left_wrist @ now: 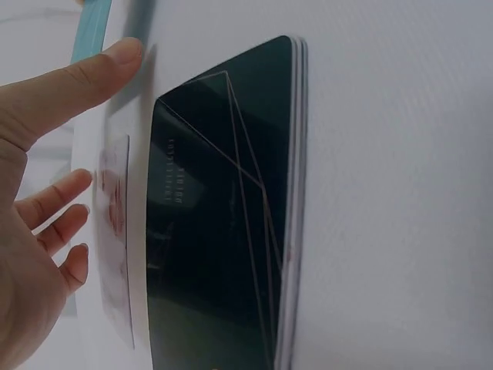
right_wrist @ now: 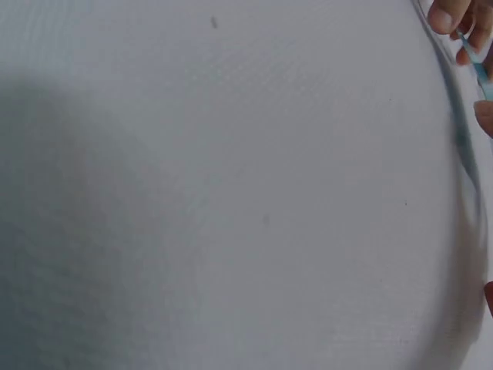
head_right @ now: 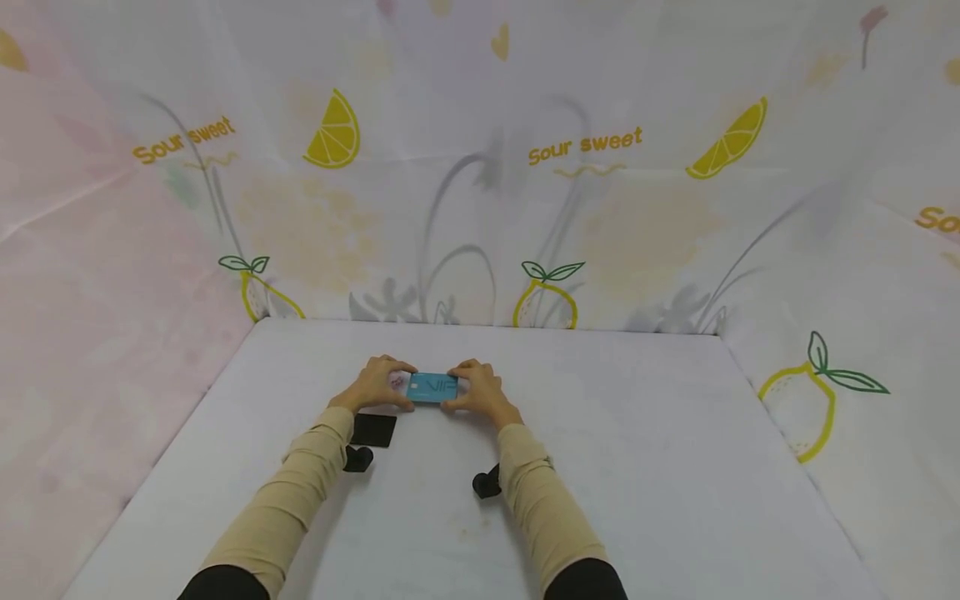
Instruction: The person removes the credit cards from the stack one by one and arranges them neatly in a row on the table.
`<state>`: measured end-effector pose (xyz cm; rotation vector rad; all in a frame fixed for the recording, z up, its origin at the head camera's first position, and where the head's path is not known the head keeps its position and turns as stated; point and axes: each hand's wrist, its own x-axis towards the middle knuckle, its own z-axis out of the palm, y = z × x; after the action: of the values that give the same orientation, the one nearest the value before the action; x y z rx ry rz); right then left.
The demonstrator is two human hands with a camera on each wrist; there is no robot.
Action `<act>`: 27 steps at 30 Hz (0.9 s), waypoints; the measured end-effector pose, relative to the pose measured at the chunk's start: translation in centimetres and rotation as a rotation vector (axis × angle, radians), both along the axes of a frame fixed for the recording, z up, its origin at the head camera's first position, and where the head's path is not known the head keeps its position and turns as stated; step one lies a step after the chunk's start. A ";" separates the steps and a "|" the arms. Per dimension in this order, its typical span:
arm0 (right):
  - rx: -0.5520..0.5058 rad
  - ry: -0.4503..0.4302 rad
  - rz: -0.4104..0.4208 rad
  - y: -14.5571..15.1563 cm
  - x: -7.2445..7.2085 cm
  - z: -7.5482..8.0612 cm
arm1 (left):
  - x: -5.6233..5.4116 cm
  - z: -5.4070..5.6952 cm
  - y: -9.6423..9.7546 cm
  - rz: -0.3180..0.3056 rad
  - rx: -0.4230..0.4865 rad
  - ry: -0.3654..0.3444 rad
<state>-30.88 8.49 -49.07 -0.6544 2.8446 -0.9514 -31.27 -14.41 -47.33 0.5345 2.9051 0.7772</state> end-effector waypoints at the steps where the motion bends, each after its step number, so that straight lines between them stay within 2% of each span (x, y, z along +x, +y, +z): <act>1: 0.004 -0.004 -0.003 -0.1 0.0 0.0 | 0.0 0.0 -0.1 -0.001 -0.005 0.000; 7: 0.006 -0.020 -0.015 -0.6 0.0 -0.2 | -0.2 -0.1 -0.3 0.023 -0.030 -0.009; 14: 0.017 -0.035 -0.029 -0.9 -0.1 -0.2 | -0.5 0.0 -0.3 0.040 -0.069 -0.063; 27: 0.043 -0.073 -0.040 -1.1 -0.1 0.3 | -0.7 0.1 -0.2 0.064 -0.079 -0.104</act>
<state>-31.02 7.43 -48.74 -0.5488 2.8159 -0.8972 -31.94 -14.64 -47.20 0.3836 2.8545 0.6722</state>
